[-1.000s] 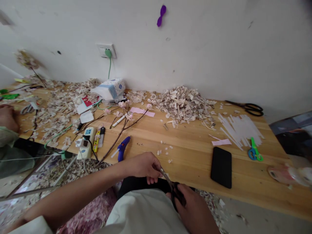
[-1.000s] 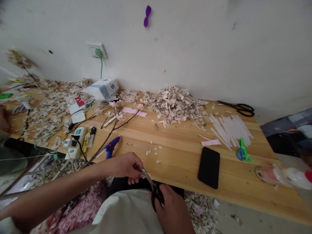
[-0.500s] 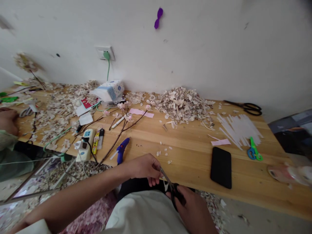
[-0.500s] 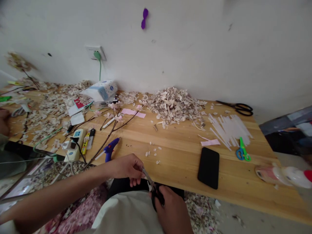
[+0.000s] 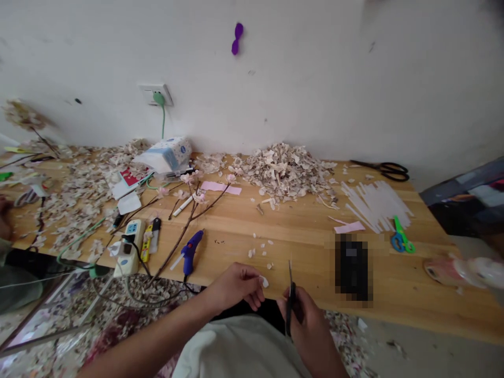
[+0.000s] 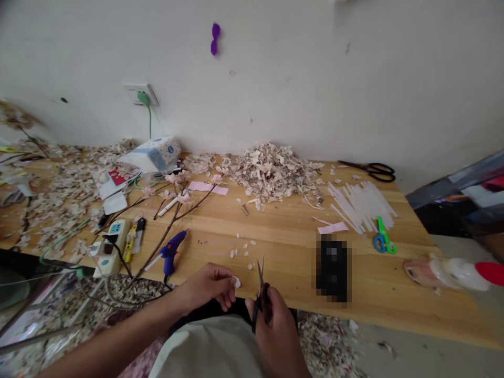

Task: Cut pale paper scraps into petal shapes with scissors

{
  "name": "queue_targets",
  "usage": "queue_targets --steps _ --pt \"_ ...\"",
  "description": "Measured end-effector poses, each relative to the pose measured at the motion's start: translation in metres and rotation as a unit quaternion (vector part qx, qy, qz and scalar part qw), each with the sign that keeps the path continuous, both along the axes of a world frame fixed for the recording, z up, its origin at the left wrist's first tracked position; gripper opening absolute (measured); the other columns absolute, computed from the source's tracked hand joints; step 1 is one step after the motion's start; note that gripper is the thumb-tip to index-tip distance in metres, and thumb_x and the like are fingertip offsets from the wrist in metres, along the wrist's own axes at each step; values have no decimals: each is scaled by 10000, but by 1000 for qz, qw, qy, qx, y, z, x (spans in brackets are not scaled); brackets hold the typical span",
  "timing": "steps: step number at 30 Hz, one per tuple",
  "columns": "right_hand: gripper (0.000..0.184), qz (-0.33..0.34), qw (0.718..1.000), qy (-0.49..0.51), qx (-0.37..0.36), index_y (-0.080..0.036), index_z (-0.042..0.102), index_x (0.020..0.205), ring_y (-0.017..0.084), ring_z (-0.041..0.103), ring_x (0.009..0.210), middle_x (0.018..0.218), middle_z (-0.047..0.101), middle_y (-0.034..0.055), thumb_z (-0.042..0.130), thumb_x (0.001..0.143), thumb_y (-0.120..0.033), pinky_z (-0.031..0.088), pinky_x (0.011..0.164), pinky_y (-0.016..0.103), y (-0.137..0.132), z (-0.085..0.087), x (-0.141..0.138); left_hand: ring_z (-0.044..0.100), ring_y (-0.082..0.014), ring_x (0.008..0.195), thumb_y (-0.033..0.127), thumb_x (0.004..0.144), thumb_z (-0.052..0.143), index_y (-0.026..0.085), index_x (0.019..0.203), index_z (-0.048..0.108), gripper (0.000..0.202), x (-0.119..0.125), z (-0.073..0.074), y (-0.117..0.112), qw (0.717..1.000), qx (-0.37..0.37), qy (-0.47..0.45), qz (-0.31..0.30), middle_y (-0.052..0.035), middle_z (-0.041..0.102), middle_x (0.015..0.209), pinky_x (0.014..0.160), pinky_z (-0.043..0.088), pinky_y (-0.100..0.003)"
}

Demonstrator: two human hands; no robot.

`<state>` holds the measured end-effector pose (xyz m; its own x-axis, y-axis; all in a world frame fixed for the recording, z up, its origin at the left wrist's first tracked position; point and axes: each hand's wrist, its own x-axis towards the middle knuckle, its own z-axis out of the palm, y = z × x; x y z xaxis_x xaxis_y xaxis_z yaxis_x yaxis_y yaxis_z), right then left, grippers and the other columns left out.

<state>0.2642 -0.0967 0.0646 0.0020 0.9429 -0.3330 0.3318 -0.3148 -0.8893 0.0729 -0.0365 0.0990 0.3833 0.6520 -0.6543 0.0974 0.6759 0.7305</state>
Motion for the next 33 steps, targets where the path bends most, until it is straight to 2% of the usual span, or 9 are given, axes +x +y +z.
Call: queue_targets --steps 4,10,13,20,23,25,27,30,33 --pt "265 103 992 -62 -31 -214 622 831 195 630 733 787 696 34 615 837 -479 469 681 262 4 11 10 559 -89 496 602 679 690 166 739 609 448 -3 -3 -1 1000 22 14 3 28 622 593 520 487 -249" --pt "190 236 958 -152 -54 -231 613 756 195 602 710 743 680 15 588 831 -405 415 657 261 8 23 21 569 -94 526 563 684 713 173 714 611 404 -14 1 2 998 34 10 -61 33 632 605 555 484 -253" --pt "195 265 948 -170 -51 -231 593 717 192 604 699 736 678 15 575 833 -387 397 644 259 9 22 23 566 -99 528 522 668 733 168 719 634 370 -18 3 5 996 31 10 -87 37 628 596 553 481 -254" --pt "191 290 933 -209 -30 -228 628 723 188 613 672 728 701 14 596 844 -372 377 619 259 5 23 19 574 -105 527 542 643 744 178 706 642 383 -20 3 5 995 30 23 -97 35 633 600 544 486 -252" --pt "226 263 942 -209 -4 -237 662 767 185 655 693 761 729 11 575 872 -418 429 625 243 7 12 21 584 -111 526 593 657 721 174 708 639 429 -18 -3 5 994 33 41 -94 19 641 607 541 498 -255" --pt "284 207 951 -229 19 -242 698 881 184 689 730 835 758 21 517 910 -459 472 652 237 13 -2 25 597 -116 536 627 730 652 172 709 625 457 -19 -12 8 993 47 72 -80 3 650 629 562 519 -266" --pt "357 147 949 -277 34 -217 709 1011 214 713 790 942 771 73 462 929 -460 497 694 271 21 -17 33 597 -116 540 611 837 564 166 710 610 464 -24 -25 15 987 72 129 -61 -2 644 642 583 533 -279" --pt "400 94 932 -348 47 -163 708 1083 287 716 874 1063 751 165 433 913 -399 494 731 348 35 -34 50 615 -124 632 486 952 534 151 807 629 377 -42 -42 30 959 131 251 -29 4 644 727 650 542 -306" --pt "412 76 918 -385 57 -171 715 1084 302 723 843 1065 752 169 403 922 -388 483 681 361 42 -44 63 656 -169 868 413 952 585 151 978 649 271 -64 -54 40 917 178 356 -11 -36 678 976 795 557 -371"
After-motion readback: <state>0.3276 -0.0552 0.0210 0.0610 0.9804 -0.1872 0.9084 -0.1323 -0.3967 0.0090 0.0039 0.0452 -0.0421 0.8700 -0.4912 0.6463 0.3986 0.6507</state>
